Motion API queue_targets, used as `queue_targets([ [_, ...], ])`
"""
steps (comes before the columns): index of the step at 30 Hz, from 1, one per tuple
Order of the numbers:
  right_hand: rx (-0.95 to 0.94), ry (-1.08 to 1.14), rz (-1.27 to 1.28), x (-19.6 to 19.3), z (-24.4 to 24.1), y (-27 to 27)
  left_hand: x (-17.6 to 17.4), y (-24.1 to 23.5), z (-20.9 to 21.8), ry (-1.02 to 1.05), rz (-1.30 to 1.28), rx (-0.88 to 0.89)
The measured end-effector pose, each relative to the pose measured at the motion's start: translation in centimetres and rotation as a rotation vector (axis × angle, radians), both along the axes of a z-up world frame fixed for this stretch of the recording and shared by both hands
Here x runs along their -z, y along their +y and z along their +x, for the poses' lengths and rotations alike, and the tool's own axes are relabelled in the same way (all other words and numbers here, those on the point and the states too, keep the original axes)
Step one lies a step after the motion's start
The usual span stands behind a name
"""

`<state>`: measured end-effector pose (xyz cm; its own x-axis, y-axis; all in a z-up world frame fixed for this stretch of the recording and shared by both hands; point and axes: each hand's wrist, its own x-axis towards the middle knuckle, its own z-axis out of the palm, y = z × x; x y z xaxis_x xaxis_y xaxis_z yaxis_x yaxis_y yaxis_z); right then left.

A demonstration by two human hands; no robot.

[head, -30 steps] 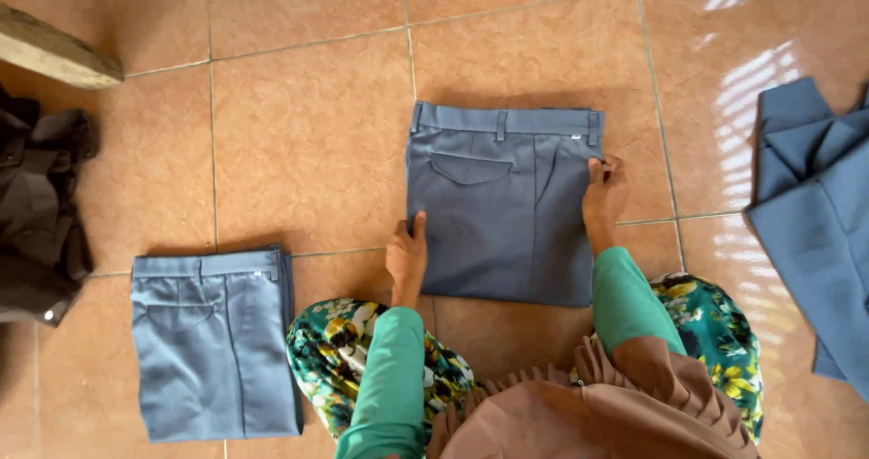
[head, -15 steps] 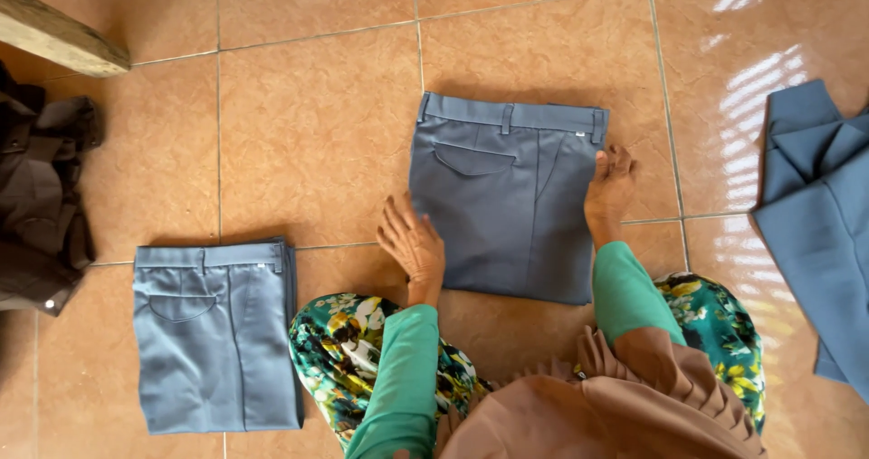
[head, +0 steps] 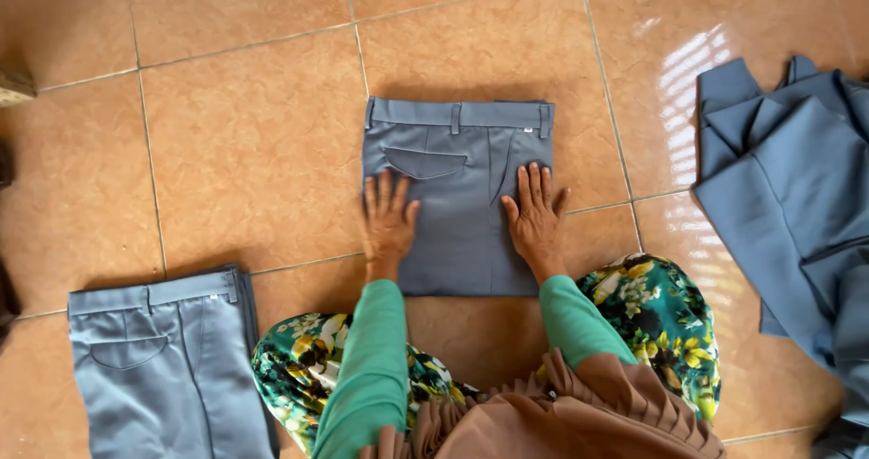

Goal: The person sits on a tiled floor and folds several pairs of grey trousers by hand. They smooth the fabric, fold the legs together, and then fold the trousers into neat rectangles, stacking them as they finish.

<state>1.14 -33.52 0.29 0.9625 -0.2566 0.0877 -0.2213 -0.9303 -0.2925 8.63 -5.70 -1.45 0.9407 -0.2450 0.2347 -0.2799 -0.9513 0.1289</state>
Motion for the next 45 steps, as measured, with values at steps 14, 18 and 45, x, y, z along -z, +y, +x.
queue_targets([
  [14, -0.134, -0.216, -0.161, 0.4, -8.4, 6.0, -1.9, -5.2, -12.1, 0.057, 0.0, -0.001],
  [18, -0.008, -0.157, -0.128, 1.4, -8.7, 1.1, -1.5, -1.2, -10.8, 0.04, 0.041, -0.234],
  [45, 0.144, 0.483, 0.532, -1.2, -13.5, -5.4, 0.6, 11.1, -8.5, 0.974, -0.738, -0.611],
])
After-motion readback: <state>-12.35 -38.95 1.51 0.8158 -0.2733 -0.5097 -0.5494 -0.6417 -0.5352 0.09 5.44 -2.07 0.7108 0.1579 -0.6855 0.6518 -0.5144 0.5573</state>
